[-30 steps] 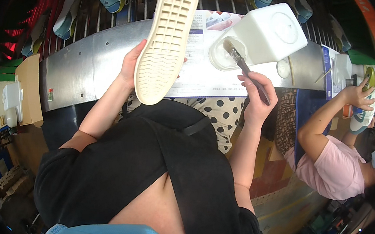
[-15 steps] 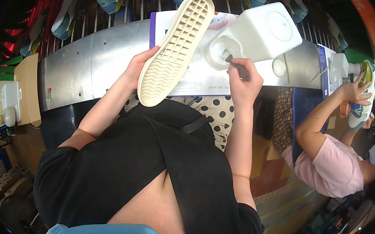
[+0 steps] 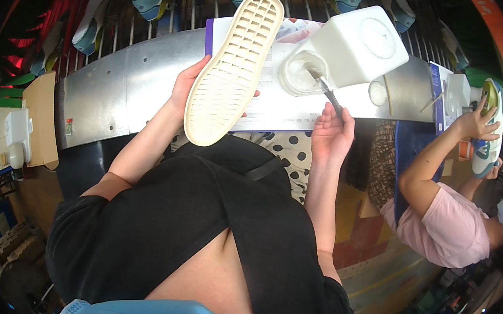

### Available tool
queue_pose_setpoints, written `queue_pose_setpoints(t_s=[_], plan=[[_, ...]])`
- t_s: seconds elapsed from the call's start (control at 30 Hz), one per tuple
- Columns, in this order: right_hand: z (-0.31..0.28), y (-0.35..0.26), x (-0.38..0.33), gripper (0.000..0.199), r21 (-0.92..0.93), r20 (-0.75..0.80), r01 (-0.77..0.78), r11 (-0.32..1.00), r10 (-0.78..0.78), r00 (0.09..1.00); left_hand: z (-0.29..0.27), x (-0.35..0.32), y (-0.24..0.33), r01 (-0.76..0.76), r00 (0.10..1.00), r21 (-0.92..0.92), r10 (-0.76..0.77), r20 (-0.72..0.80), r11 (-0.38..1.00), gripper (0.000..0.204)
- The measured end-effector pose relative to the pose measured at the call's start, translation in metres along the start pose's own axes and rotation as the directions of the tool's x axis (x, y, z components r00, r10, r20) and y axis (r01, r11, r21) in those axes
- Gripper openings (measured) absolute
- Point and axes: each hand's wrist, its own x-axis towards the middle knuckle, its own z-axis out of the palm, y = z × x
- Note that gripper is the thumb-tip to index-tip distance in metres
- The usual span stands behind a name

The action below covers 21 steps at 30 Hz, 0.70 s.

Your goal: The person applies glue to the bottom of a shoe sole using a brush, repeatedly dipping the brush into a container and spreading the adhesive across the sole surface. The person also handles a separate container with a yellow substance, opens it, and pours some of its contents into another container before resealing it.

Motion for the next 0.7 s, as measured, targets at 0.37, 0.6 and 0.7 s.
queue_pose_setpoints(t_s=[0.37, 0.6, 0.7], plan=[[0.066, 0.001, -0.032, 0.014, -0.188, 0.69, 0.046, 0.981, 0.099, 0.717, 0.014, 0.007, -0.004, -0.063, 0.996, -0.011, 0.063, 0.059, 0.998, 0.066], [0.094, 0.034, -0.06, 0.011, -0.5, 0.756, 0.489, 0.715, 0.085, 0.649, 0.015, 0.011, -0.002, -0.101, 0.989, -0.078, 0.108, 0.096, 0.992, 0.066], [0.104, 0.034, -0.05, 0.012, -0.476, 0.757, 0.58, 0.661, -0.028, 0.653, 0.02, 0.008, -0.001, -0.039, 0.985, -0.052, 0.047, 0.168, 0.998, 0.069]])
